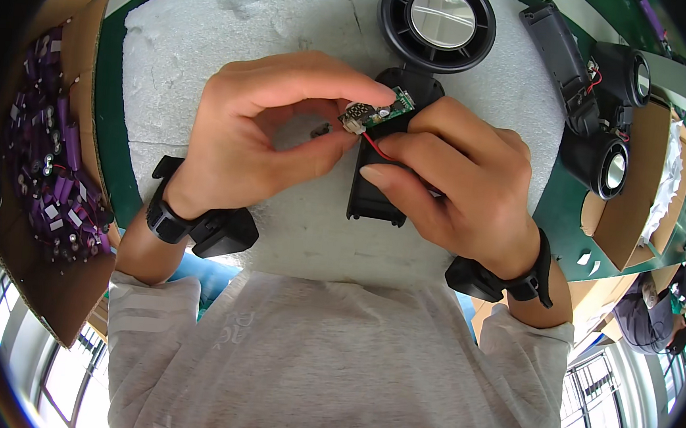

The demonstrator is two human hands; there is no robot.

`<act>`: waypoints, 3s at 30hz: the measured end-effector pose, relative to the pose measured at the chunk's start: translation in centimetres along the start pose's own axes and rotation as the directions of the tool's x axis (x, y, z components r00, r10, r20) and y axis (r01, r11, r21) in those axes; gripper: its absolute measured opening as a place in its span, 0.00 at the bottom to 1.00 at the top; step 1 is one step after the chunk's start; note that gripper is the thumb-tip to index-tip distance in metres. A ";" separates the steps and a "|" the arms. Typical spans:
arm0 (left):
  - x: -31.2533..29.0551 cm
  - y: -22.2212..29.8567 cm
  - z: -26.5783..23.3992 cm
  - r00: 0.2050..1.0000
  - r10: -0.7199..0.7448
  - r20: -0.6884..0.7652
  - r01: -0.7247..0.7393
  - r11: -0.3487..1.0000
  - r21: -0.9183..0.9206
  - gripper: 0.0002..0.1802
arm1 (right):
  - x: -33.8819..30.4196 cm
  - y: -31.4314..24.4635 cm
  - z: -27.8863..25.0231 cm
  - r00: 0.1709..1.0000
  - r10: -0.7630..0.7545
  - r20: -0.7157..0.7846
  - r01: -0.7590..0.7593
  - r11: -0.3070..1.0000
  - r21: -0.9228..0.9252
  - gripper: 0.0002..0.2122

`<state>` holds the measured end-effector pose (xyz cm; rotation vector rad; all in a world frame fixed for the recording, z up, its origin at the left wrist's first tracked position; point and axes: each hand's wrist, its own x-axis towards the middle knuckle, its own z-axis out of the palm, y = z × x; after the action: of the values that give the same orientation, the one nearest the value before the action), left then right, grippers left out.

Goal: The person connects a battery pack to a circuit board inside a handheld fan housing, inserts the battery into the handle, and then removes it to re-seat the connection. After setting the fan aside, they pick up a new battery pack and apply a piece of tape to it.

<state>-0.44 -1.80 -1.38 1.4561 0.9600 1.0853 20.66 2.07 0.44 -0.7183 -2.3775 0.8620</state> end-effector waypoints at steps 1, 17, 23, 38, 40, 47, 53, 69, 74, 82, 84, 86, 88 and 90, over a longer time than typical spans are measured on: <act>0.1 0.0 0.0 0.999 0.045 0.001 -0.045 0.997 0.066 0.23 | 0.0 0.2 0.0 1.000 -0.023 -0.021 0.023 1.000 0.004 0.08; -0.1 -0.1 0.5 0.994 0.099 -0.045 -0.087 0.972 0.219 0.21 | -0.1 -0.1 1.0 0.980 -0.002 -0.197 -0.019 0.994 -0.103 0.21; -0.4 -0.4 0.3 0.995 0.080 -0.067 -0.063 0.972 0.226 0.18 | -0.2 -0.4 0.9 0.975 0.077 -0.207 -0.104 0.987 -0.121 0.18; -0.6 -0.3 0.8 0.985 0.127 -0.120 -0.091 0.959 0.268 0.15 | 0.3 -0.6 1.0 0.966 0.083 -0.245 -0.107 0.990 -0.088 0.19; -0.6 -0.3 0.7 0.984 0.130 -0.118 -0.094 0.958 0.271 0.15 | 0.3 -0.7 1.0 0.967 0.091 -0.239 -0.112 0.991 -0.078 0.19; -0.7 -0.6 0.4 0.986 0.148 -0.079 -0.124 0.962 0.245 0.16 | 0.4 -0.7 0.9 0.968 0.085 -0.236 -0.104 0.992 -0.067 0.18; -0.3 -0.6 1.7 0.992 0.067 -0.108 -0.049 0.986 0.161 0.21 | 0.1 -0.7 1.2 0.943 0.217 -0.252 -0.211 0.976 0.051 0.15; -0.4 -0.4 2.3 0.990 0.076 -0.118 -0.039 0.955 0.293 0.23 | -0.3 -0.9 0.0 0.956 0.241 -0.168 -0.244 0.970 0.007 0.12; -0.3 -0.3 2.0 0.995 0.029 -0.090 -0.005 0.966 0.260 0.23 | -0.3 -0.7 -0.2 0.975 0.183 -0.125 -0.190 0.980 -0.051 0.13; -0.1 -0.2 2.2 0.995 0.005 -0.104 0.028 0.951 0.308 0.22 | -0.1 -0.6 -0.1 0.988 0.068 -0.139 -0.089 0.984 -0.157 0.14; 0.0 -0.2 2.3 0.994 0.006 -0.110 0.029 0.948 0.318 0.22 | 0.0 -0.6 0.0 0.987 0.060 -0.146 -0.086 0.981 -0.176 0.14; 0.1 -0.2 2.4 0.991 -0.004 -0.136 0.047 0.949 0.311 0.21 | 0.1 -0.6 0.1 0.986 0.043 -0.160 -0.077 0.973 -0.217 0.13; 0.2 -0.2 2.5 0.989 -0.011 -0.150 0.057 0.950 0.307 0.21 | 0.1 -0.7 0.2 0.984 0.060 -0.168 -0.096 0.972 -0.215 0.13; 0.2 -0.1 2.6 0.987 -0.014 -0.160 0.071 0.933 0.353 0.20 | 0.1 -0.8 0.3 0.979 0.091 -0.182 -0.130 0.968 -0.214 0.13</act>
<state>2.08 -2.32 -1.58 1.6495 1.3498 1.0403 20.16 1.46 0.80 -0.9829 -2.3189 0.5524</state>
